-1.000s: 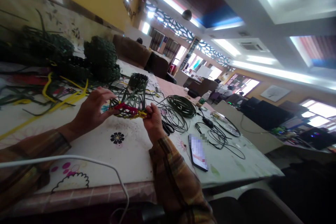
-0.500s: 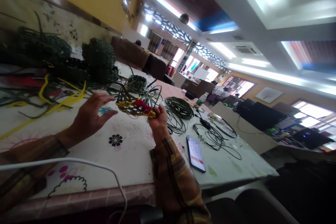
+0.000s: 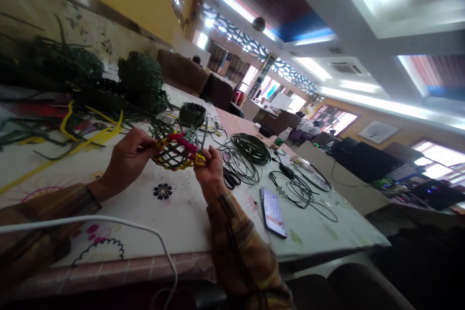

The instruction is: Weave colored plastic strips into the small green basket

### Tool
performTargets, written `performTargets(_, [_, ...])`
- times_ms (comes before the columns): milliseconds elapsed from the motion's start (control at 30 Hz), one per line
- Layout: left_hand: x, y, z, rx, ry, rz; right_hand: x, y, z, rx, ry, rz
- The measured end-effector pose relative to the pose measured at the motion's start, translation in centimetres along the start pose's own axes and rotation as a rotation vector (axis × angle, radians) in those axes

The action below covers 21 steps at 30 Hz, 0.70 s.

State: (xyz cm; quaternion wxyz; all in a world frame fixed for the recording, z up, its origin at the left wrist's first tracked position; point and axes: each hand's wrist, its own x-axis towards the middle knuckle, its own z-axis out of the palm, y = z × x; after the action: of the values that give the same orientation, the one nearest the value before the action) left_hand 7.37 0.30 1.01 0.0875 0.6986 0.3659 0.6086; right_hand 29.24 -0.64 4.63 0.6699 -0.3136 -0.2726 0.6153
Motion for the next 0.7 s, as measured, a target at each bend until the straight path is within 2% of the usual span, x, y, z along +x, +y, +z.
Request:
performTargets(100, [0.0, -1.1, 0.4, 0.001, -0.046, -0.084, -0.1, -0.4, 0.3, 0.062, 0.089, 0.051])
performTargets(233, [-0.2, -1.9, 0.7, 0.023, -0.185, -0.069, 0.1, -1.1, -0.3, 0.049, 0.144, -0.098])
performTargets(333, [-0.4, -1.7, 0.6, 0.046, -0.106, -0.123, 0.5, -1.2, -1.1, 0.030, 0.151, -0.216])
performTargets(400, [-0.5, -1.3, 0.4, 0.074, -0.067, -0.115, 0.8, -1.1, -1.4, 0.007, 0.153, -0.235])
performTargets(533, [-0.8, -0.8, 0.2, 0.054, -0.101, -0.043, 0.9, -0.5, -1.5, -0.014, 0.151, -0.230])
performTargets(700, [-1.1, -0.8, 0.7, -0.098, -0.151, -0.177, 0.4, 0.6, -1.0, -0.043, 0.140, -0.265])
